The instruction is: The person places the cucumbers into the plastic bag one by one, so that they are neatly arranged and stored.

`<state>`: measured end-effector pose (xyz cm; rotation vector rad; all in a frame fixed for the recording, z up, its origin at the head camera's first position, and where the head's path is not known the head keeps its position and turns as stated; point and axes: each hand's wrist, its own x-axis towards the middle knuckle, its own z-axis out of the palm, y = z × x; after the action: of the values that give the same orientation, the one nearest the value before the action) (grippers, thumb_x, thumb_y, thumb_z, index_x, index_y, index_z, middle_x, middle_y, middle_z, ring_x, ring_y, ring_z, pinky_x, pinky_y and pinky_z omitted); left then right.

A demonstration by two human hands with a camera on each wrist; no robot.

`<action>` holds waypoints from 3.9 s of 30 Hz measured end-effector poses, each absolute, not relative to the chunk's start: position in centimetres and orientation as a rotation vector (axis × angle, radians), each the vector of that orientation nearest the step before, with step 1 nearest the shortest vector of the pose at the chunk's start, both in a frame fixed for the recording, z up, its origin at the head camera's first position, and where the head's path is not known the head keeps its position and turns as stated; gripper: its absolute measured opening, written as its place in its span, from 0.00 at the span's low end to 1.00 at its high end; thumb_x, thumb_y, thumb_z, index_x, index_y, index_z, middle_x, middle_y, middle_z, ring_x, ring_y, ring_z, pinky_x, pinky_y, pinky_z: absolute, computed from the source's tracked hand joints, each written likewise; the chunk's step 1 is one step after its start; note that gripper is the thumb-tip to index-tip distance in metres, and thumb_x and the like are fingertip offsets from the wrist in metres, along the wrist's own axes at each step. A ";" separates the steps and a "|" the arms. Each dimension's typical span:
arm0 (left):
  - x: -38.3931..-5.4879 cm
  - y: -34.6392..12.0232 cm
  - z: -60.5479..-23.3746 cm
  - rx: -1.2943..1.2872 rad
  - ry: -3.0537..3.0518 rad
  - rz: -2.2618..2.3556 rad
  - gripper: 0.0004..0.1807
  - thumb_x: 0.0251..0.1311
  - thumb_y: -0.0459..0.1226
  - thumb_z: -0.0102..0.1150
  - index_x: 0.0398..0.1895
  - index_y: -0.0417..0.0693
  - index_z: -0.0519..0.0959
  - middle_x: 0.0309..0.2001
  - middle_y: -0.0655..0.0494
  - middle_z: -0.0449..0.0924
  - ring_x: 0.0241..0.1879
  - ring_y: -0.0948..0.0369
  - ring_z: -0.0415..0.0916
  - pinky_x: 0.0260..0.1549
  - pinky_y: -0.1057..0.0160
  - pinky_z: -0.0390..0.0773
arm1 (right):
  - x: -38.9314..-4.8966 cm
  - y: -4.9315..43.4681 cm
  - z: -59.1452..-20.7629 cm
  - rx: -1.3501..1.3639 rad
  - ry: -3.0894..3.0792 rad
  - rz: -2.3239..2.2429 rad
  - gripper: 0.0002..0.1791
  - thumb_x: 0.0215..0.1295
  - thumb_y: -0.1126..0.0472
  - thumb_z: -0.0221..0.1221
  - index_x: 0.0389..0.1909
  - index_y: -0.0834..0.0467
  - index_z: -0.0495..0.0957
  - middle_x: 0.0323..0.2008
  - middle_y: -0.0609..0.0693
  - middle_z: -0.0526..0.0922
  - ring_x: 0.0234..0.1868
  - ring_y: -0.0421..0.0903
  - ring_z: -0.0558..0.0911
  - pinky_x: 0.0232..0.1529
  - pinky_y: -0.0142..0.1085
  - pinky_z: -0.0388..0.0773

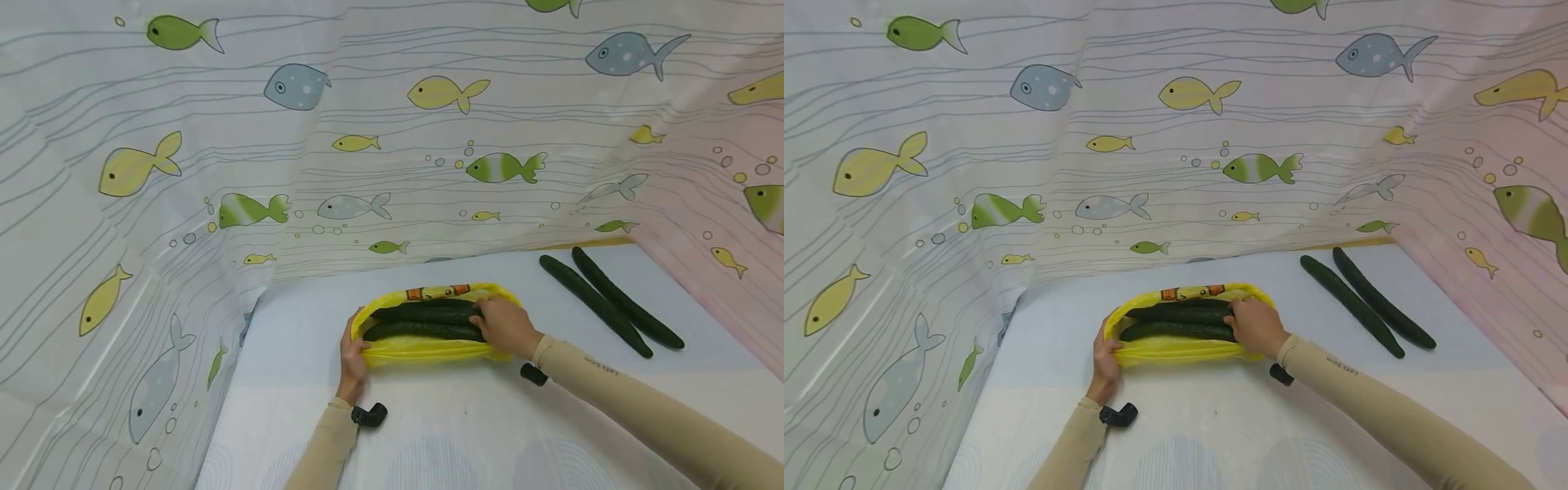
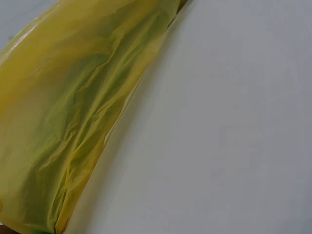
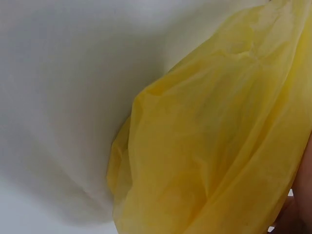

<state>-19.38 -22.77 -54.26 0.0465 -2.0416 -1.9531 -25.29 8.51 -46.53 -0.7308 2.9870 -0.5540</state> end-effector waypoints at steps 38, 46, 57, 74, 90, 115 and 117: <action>-19.3 -22.7 -54.5 0.012 -2.057 -1.928 0.45 0.52 0.24 0.38 0.81 0.40 0.64 0.79 0.43 0.64 0.79 0.49 0.58 0.77 0.50 0.56 | -23.6 8.8 -46.4 -0.773 2.927 -0.303 0.54 0.54 0.40 0.76 0.76 0.64 0.67 0.65 0.71 0.74 0.63 0.67 0.79 0.55 0.62 0.82; -19.3 -22.6 -54.4 -0.004 -2.050 -1.938 0.45 0.52 0.24 0.37 0.81 0.42 0.65 0.79 0.45 0.66 0.78 0.51 0.60 0.77 0.48 0.56 | -23.9 8.7 -45.7 -0.766 2.901 -0.268 0.53 0.55 0.40 0.75 0.76 0.62 0.68 0.71 0.72 0.71 0.68 0.71 0.75 0.57 0.67 0.79; -19.4 -22.7 -54.4 0.009 -2.050 -1.929 0.45 0.52 0.25 0.38 0.81 0.42 0.64 0.79 0.45 0.66 0.78 0.51 0.60 0.75 0.55 0.58 | -23.7 8.6 -45.2 -0.803 2.870 -0.293 0.50 0.60 0.41 0.73 0.77 0.62 0.67 0.74 0.73 0.68 0.70 0.73 0.73 0.59 0.69 0.77; -19.3 -22.9 -54.4 0.030 -2.055 -1.940 0.44 0.53 0.25 0.38 0.81 0.44 0.64 0.78 0.46 0.66 0.77 0.49 0.61 0.73 0.60 0.59 | -23.0 9.4 -43.6 -0.893 2.909 -0.512 0.35 0.70 0.50 0.68 0.71 0.66 0.75 0.66 0.64 0.81 0.65 0.64 0.80 0.56 0.60 0.82; -19.4 -22.8 -54.5 0.016 -2.060 -1.941 0.45 0.53 0.24 0.38 0.82 0.44 0.63 0.79 0.46 0.65 0.79 0.49 0.59 0.74 0.59 0.58 | -24.7 18.3 -41.8 -0.813 3.232 -0.593 0.14 0.66 0.61 0.70 0.48 0.66 0.87 0.39 0.58 0.90 0.41 0.55 0.86 0.43 0.53 0.85; -19.3 -22.7 -54.3 0.036 -2.064 -1.955 0.44 0.54 0.25 0.37 0.81 0.45 0.64 0.78 0.46 0.66 0.76 0.50 0.61 0.75 0.52 0.58 | -25.1 33.3 -45.3 -0.304 3.030 -0.358 0.30 0.65 0.50 0.69 0.49 0.77 0.80 0.39 0.73 0.86 0.28 0.56 0.83 0.24 0.49 0.78; -19.3 -22.7 -54.3 0.031 -2.052 -1.963 0.44 0.54 0.25 0.37 0.81 0.45 0.64 0.78 0.46 0.66 0.76 0.50 0.61 0.74 0.54 0.58 | -25.0 33.4 -45.6 -0.278 3.021 -0.357 0.31 0.65 0.49 0.68 0.49 0.77 0.79 0.39 0.74 0.85 0.28 0.57 0.82 0.24 0.49 0.77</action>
<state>-19.28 -22.67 -54.26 0.0314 -2.0522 -1.9629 -25.05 33.40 -45.62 -0.2780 3.0208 -0.3570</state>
